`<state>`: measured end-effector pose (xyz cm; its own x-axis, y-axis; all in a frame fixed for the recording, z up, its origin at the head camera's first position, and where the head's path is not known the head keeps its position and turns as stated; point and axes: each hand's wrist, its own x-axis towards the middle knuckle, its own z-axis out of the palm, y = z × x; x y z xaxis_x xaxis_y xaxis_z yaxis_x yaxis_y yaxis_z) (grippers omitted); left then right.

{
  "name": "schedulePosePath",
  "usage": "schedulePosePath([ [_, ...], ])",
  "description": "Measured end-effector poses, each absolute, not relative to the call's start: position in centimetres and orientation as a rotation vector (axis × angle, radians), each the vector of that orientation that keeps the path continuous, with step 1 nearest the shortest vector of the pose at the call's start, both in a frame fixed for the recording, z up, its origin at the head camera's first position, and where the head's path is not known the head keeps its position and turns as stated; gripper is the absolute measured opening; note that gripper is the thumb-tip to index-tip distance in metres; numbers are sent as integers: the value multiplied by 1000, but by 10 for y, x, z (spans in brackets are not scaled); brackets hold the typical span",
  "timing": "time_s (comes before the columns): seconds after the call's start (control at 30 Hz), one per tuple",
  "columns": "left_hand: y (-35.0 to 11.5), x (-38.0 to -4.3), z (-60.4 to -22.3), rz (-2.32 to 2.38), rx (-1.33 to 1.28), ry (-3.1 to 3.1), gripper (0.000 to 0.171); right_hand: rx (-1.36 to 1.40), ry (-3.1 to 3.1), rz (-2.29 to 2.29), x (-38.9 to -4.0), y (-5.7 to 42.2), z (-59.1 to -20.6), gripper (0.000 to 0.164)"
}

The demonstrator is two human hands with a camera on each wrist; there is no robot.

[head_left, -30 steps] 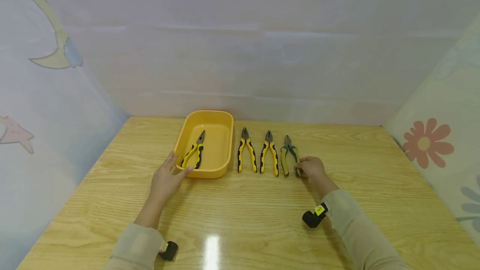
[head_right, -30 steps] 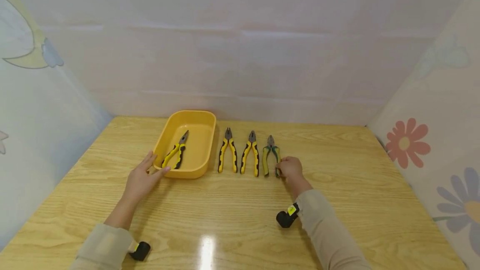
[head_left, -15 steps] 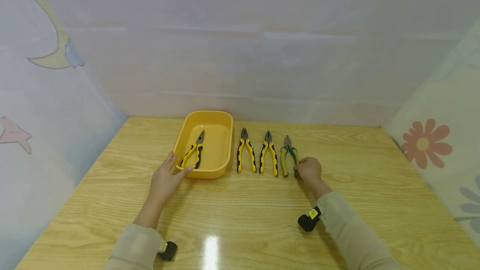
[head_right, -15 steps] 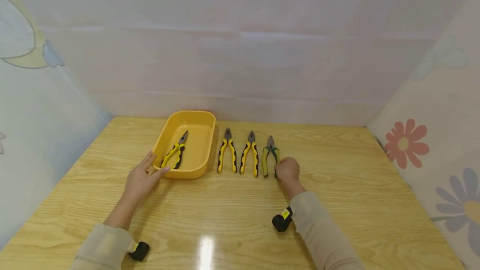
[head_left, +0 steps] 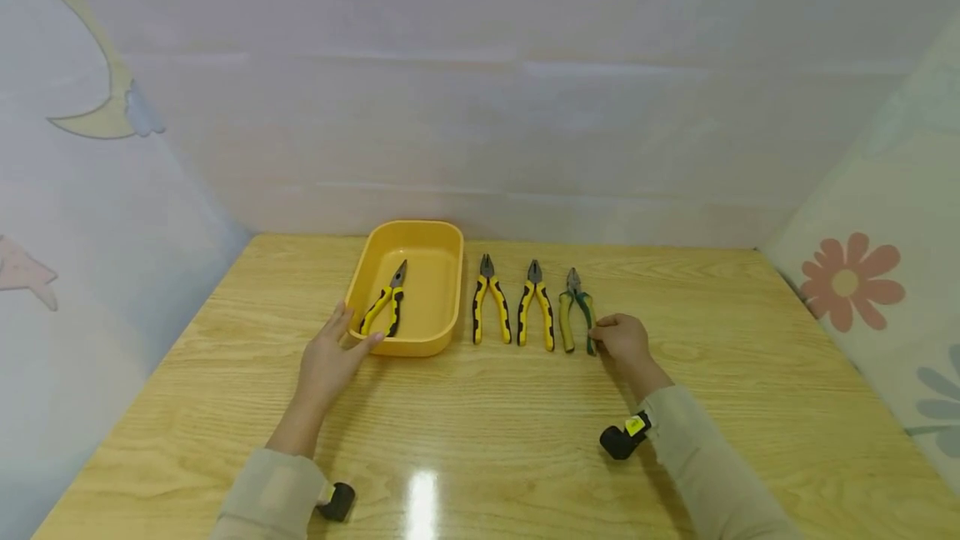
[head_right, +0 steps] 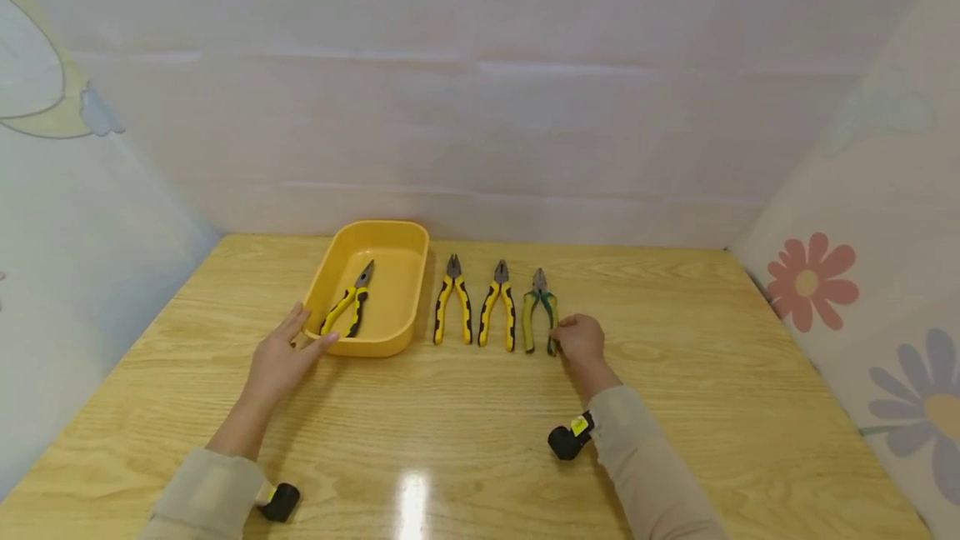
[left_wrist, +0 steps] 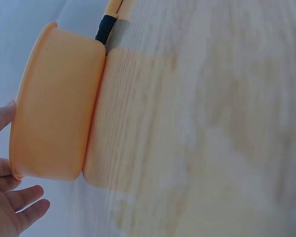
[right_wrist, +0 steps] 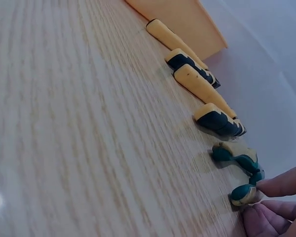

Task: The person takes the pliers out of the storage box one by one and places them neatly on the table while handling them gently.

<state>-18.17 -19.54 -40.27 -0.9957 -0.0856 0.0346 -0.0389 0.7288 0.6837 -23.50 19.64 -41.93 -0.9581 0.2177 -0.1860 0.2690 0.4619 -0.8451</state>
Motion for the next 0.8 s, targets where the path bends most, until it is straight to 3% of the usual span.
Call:
schedulePosePath([
  [0.67, -194, -182, -401, -1121, 117, -2889, 80, 292, 2369, -1882, -216, 165, -388, 35],
  [0.8, -195, -182, -400, -1120, 125, -2898, 80, 243, 2297, -1983, -232, 165, -419, 38],
])
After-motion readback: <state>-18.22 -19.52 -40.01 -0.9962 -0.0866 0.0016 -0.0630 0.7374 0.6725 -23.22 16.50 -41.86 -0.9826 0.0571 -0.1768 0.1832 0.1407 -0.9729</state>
